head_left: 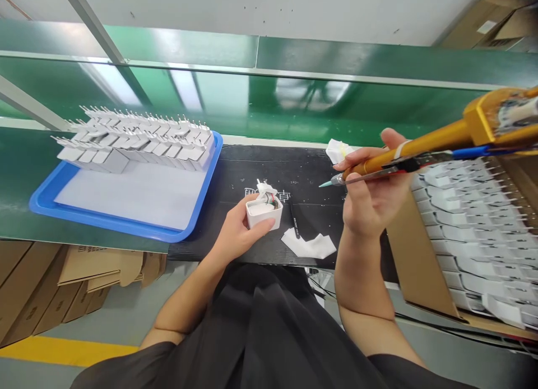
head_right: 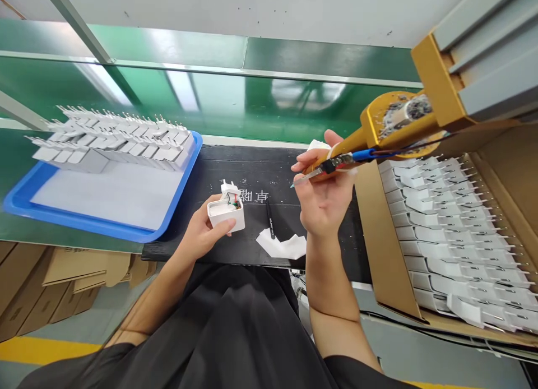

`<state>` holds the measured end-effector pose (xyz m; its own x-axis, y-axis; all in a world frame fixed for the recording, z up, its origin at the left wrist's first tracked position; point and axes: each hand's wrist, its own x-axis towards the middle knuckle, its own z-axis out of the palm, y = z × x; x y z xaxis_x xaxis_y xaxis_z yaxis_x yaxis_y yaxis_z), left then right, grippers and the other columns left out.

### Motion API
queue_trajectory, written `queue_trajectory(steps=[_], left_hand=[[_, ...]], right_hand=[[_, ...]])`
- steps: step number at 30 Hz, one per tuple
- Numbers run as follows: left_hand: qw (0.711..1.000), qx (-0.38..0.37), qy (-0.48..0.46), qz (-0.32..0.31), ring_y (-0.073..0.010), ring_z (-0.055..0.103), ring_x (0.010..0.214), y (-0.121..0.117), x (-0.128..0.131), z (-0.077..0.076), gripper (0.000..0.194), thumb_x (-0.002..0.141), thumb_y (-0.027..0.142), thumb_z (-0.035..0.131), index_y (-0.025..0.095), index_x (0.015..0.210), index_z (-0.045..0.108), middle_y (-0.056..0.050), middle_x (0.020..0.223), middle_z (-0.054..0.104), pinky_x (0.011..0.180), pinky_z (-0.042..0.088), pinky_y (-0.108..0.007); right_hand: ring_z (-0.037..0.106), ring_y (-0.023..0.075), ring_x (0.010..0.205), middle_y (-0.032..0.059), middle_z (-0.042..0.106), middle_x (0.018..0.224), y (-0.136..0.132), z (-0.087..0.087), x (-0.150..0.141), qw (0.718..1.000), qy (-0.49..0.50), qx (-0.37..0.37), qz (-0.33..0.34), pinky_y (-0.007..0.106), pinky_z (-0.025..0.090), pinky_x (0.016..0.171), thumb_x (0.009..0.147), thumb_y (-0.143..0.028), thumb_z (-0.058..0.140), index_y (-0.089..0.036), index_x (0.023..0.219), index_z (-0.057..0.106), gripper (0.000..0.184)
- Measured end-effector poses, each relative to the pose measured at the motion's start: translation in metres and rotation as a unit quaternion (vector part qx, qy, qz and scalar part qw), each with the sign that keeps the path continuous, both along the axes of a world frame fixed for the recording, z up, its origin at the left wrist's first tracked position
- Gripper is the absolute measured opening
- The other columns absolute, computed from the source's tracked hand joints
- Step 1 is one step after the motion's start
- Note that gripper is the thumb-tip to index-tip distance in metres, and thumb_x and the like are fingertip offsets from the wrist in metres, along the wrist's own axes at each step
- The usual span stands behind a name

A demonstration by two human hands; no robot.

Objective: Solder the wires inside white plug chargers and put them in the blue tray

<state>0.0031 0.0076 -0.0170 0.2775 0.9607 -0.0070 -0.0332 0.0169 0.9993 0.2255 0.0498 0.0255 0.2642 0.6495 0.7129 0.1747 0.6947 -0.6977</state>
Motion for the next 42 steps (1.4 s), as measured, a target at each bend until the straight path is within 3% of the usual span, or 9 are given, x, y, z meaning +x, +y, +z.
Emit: queue_trajectory(steps=[4,11,17,21,29,35,42], left_hand=[[0.996,0.061,0.064,0.024,-0.0211,0.068,0.1,0.0,0.002,-0.003,0.044,0.082,0.03,0.074,0.017,0.122,0.062,-0.008,0.113,0.071,0.085,0.053,-0.028],[0.992,0.094,0.083,0.033,-0.0211,0.068,0.099,0.004,0.003,-0.008,0.042,0.083,0.029,0.072,0.019,0.122,0.063,-0.008,0.112,0.072,0.084,0.052,-0.028],[0.972,0.156,0.17,0.053,-0.0229,0.066,0.104,0.014,0.009,-0.024,0.041,0.084,0.027,0.072,0.021,0.124,0.063,-0.008,0.115,0.069,0.09,0.052,-0.033],[0.96,0.179,0.211,0.052,-0.0237,0.065,0.106,0.02,0.015,-0.028,0.043,0.083,0.025,0.072,0.02,0.125,0.063,-0.009,0.116,0.066,0.091,0.052,-0.035],[0.963,0.182,0.197,0.039,-0.0217,0.064,0.103,0.021,0.021,-0.015,0.044,0.084,0.027,0.072,0.023,0.126,0.062,-0.006,0.113,0.065,0.092,0.051,-0.033],[0.964,0.186,0.185,0.036,-0.0224,0.064,0.103,0.018,0.023,-0.006,0.044,0.083,0.028,0.074,0.023,0.125,0.063,-0.006,0.11,0.066,0.093,0.051,-0.034],[0.963,0.195,0.183,0.033,-0.0218,0.065,0.1,0.016,0.023,-0.002,0.043,0.082,0.026,0.074,0.022,0.124,0.064,-0.006,0.109,0.067,0.092,0.05,-0.033]], right_hand=[[0.06,0.0161,0.074,0.0009,0.065,0.1,0.0,0.0,-0.005,0.999,0.0,0.052,0.018,0.034,0.052,0.065,0.078,-0.039,0.072,-0.037,0.134,0.057,0.058],[0.059,0.017,0.069,-0.0006,0.065,0.096,-0.006,0.004,-0.014,0.999,-0.002,0.045,0.007,0.035,0.053,0.06,0.074,-0.054,0.073,-0.041,0.133,0.055,0.063],[0.048,0.0124,0.056,-0.0011,0.058,0.085,-0.01,0.008,-0.034,0.999,0.005,0.037,-0.022,0.029,0.043,0.048,0.074,-0.055,0.077,-0.039,0.127,0.055,0.059],[0.047,0.013,0.053,-0.002,0.056,0.084,-0.015,0.013,-0.047,0.999,-0.003,0.03,0.02,0.031,0.043,0.048,0.076,-0.055,0.075,-0.044,0.128,0.052,0.058],[0.051,0.0139,0.056,-0.0019,0.058,0.083,-0.024,0.021,-0.056,0.997,-0.001,0.032,0.074,0.031,0.047,0.048,0.079,-0.045,0.073,-0.043,0.13,0.055,0.054],[0.052,0.0113,0.059,-0.0014,0.058,0.084,-0.025,0.02,-0.056,0.995,0.019,0.037,0.089,0.027,0.051,0.05,0.082,-0.04,0.071,-0.035,0.127,0.058,0.048],[0.051,0.0118,0.058,-0.002,0.058,0.083,-0.025,0.019,-0.057,0.996,0.021,0.02,0.082,0.028,0.053,0.05,0.083,-0.044,0.068,-0.041,0.125,0.057,0.043]])
